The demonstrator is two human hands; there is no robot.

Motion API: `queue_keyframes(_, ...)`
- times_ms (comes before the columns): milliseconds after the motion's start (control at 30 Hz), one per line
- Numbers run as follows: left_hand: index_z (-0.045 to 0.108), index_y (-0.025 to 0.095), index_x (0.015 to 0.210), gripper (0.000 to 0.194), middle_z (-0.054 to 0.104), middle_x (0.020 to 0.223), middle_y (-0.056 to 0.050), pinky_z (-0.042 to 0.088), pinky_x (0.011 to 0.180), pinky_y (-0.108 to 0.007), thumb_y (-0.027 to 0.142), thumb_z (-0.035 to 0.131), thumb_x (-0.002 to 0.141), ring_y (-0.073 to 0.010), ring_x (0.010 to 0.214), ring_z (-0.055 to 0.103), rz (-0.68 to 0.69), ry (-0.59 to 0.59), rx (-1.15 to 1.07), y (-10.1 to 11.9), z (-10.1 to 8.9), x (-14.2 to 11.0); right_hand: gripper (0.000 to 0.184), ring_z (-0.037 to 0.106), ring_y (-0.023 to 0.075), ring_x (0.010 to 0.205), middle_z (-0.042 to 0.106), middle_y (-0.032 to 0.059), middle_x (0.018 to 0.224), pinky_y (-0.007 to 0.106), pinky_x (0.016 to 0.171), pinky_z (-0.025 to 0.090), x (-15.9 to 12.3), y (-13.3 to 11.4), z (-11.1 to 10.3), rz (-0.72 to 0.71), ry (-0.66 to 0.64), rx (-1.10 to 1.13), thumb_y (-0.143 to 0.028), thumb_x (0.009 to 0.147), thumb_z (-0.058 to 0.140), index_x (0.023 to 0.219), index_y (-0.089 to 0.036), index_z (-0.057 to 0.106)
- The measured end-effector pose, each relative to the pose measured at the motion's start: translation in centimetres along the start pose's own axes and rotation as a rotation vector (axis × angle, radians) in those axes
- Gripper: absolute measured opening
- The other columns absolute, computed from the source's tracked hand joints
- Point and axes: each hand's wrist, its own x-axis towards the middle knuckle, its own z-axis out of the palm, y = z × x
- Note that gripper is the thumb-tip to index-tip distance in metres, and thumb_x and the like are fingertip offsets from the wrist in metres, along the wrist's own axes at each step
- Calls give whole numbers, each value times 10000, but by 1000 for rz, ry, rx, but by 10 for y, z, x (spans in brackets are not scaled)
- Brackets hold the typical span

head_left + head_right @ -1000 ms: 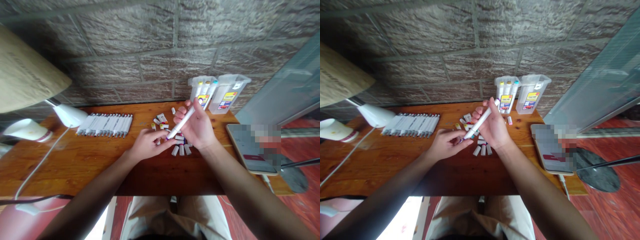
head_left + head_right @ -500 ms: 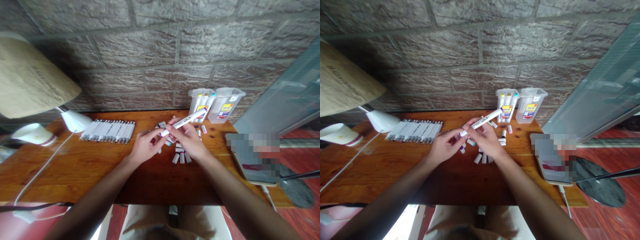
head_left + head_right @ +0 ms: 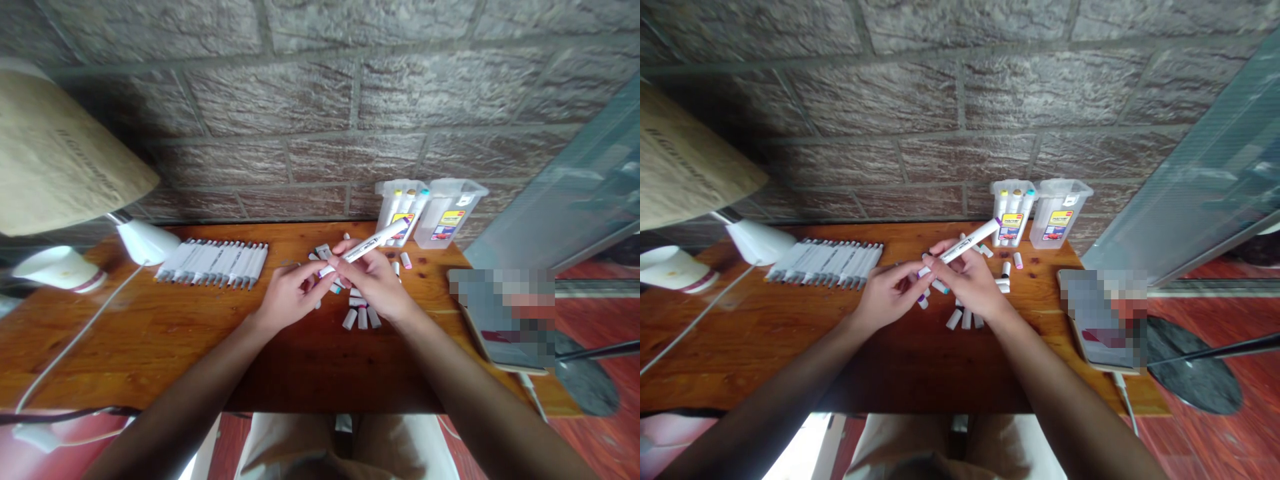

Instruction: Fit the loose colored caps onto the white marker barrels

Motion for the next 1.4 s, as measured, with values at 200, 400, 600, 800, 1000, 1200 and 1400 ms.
queue_keyframes(200, 752, 187, 941, 147, 645, 559, 41, 413, 511, -185, 311, 677, 917, -65, 453, 514, -13, 4, -5, 1, -1, 0, 359, 497, 81, 573, 578, -59, 705, 231, 530, 398, -2, -2, 2, -1, 16, -1, -375, 729, 881, 956, -214, 655)
queue_keyframes(400, 727, 176, 1079, 237, 661, 628, 30, 446, 526, -184, 331, 706, 901, -72, 510, 550, -225, 95, -233, -2, 1, 2, 373, 502, 68, 556, 617, -31, 730, 203, 474, 376, 7, -12, -8, 11, 296, 194, -520, 724, 845, 836, -200, 691)
queue_keyframes(600, 655, 228, 1148, 354, 645, 752, 42, 375, 417, -170, 395, 754, 853, -42, 472, 516, -417, 373, -643, -18, -2, 16, 355, 540, 66, 543, 653, -29, 673, 182, 468, 398, 7, -13, -14, 131, 241, 144, -400, 597, 941, 791, -171, 752)
queue_keyframes(800, 647, 234, 1102, 408, 688, 818, 25, 374, 402, -165, 453, 800, 795, -36, 471, 518, -469, 392, -719, -26, 0, 17, 338, 638, 89, 581, 761, 15, 794, 196, 525, 483, -1, -1, -5, 257, -22, 58, -355, 700, 901, 964, -182, 780)
queue_keyframes(1000, 576, 233, 1295, 475, 710, 882, 2, 458, 474, -172, 404, 726, 878, -53, 529, 576, -378, 281, -621, -22, 3, 11, 309, 725, 140, 713, 786, 23, 827, 239, 651, 559, -2, -4, -5, 266, -114, 57, -323, 715, 893, 979, -198, 791)
queue_keyframes(1200, 539, 199, 1385, 463, 743, 1006, -52, 511, 595, -188, 313, 642, 948, -81, 656, 647, -200, 146, -336, -17, 1, 2, 310, 678, 123, 693, 794, 36, 873, 212, 584, 479, -2, -4, -11, 235, -92, 5, -359, 776, 849, 1036, -207, 778)
queue_keyframes(1400, 558, 186, 1371, 421, 770, 979, -45, 532, 658, -192, 260, 616, 961, -80, 653, 657, -123, 86, -191, -13, 1, -1, 304, 625, 116, 647, 742, 11, 783, 216, 559, 467, 1, -13, -15, 203, 64, 104, -361, 720, 885, 956, -207, 771)
